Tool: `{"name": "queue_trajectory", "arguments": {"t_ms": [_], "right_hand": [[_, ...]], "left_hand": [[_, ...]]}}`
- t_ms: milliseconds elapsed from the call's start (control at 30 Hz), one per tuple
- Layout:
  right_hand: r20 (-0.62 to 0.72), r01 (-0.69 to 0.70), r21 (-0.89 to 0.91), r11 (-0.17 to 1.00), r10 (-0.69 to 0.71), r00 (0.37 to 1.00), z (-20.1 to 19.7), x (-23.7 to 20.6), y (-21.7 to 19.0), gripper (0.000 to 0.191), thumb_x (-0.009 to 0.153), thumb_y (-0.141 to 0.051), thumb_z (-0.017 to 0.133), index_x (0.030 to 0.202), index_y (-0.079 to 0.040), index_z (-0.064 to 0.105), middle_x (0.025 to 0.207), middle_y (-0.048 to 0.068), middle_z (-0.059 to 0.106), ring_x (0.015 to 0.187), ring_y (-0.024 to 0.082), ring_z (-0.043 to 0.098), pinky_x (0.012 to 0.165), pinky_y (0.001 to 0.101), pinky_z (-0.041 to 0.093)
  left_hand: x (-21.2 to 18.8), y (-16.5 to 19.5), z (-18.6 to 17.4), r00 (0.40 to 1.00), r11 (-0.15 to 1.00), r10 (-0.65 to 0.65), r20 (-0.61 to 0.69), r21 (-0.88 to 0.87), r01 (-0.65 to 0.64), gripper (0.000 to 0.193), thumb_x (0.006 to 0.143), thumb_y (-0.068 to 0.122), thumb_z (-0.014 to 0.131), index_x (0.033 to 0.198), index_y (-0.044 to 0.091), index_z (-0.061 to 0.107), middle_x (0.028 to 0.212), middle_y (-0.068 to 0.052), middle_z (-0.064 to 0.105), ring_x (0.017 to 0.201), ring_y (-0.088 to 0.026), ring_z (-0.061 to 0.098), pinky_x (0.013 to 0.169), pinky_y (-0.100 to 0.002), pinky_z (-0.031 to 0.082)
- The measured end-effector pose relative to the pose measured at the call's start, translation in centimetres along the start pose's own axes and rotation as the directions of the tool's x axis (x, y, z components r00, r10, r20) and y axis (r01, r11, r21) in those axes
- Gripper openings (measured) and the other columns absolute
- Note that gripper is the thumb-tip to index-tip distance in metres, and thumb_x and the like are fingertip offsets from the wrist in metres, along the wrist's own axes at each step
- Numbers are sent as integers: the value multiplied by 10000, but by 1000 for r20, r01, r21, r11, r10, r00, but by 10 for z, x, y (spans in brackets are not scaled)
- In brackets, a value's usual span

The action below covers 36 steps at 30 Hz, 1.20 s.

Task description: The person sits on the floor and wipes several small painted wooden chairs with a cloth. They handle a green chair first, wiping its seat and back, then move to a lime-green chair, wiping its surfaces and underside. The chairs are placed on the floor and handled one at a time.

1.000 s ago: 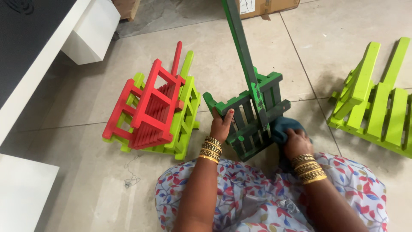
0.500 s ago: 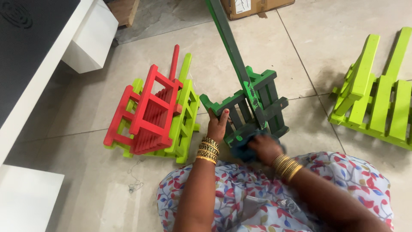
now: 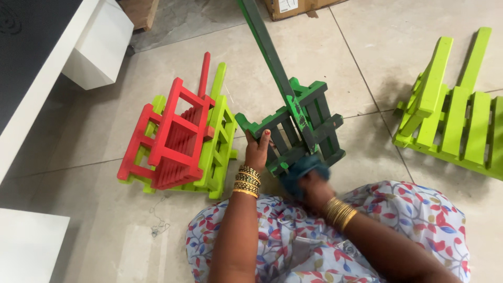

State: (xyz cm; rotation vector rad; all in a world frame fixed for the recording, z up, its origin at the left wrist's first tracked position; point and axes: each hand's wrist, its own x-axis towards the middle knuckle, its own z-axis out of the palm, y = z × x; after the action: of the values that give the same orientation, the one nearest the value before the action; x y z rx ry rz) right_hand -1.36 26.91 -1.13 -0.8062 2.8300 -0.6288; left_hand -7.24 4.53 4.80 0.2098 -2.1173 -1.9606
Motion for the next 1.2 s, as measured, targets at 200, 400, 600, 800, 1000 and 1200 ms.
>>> {"name": "queue_trajectory", "arguments": {"t_ms": [200, 400, 600, 800, 1000, 1200], "right_hand": [[260, 206, -349, 914, -117, 959, -19, 1, 8, 444, 843, -426, 658, 1231, -210, 668, 1252, 125, 530, 1145, 314, 568, 952, 437, 520], [-32, -630, -298, 717, 652, 757, -108, 17, 120, 351, 931, -312, 664, 1273, -241, 697, 1419, 162, 542, 1253, 403, 601, 978, 496, 556], [146, -368, -327, 870, 432, 890, -73, 11, 87, 830, 689, -249, 902, 1417, -169, 513, 1481, 187, 480, 1231, 357, 638, 975, 423, 584], [336, 210, -10, 978, -194, 921, -11, -19, 20, 484, 830, -191, 727, 1303, -282, 677, 1358, 106, 587, 1163, 339, 636, 996, 430, 522], [337, -35, 3, 999, 32, 941, -42, -8, 52, 526, 819, -254, 748, 1328, -266, 619, 1339, 132, 615, 1151, 330, 667, 992, 399, 549], [417, -138, 88, 986, 90, 904, -48, 8, 73, 521, 826, -200, 728, 1335, -237, 623, 1174, 162, 731, 1106, 314, 715, 966, 387, 580]], "left_hand": [[-4, 2, 0, 998, 997, 61, 1, -49, -61, 759, 932, 514, 652, 1437, 71, 298, 920, -27, 683, 787, -148, 675, 716, -309, 553], [-8, 8, 5, 998, 997, 59, 13, -51, -59, 627, 987, 470, 664, 1336, 17, 407, 837, -64, 676, 734, -163, 673, 704, -308, 555], [-12, 8, 16, 990, 991, 109, -85, -64, -115, 622, 954, 461, 678, 1337, 35, 433, 905, -53, 687, 760, -152, 671, 704, -305, 552], [-5, -1, 22, 984, 979, 139, -110, -137, -154, 601, 964, 432, 715, 1341, 30, 475, 1039, -37, 690, 877, -130, 677, 774, -313, 586], [-14, -15, 50, 963, 968, 111, -245, -193, -160, 647, 886, 334, 787, 1376, 35, 490, 876, -48, 678, 707, -167, 606, 620, -323, 517], [-17, -16, 64, 899, 929, 305, -313, -111, -354, 598, 916, 364, 824, 1320, 33, 533, 954, -16, 704, 815, -96, 653, 716, -256, 556]]}}
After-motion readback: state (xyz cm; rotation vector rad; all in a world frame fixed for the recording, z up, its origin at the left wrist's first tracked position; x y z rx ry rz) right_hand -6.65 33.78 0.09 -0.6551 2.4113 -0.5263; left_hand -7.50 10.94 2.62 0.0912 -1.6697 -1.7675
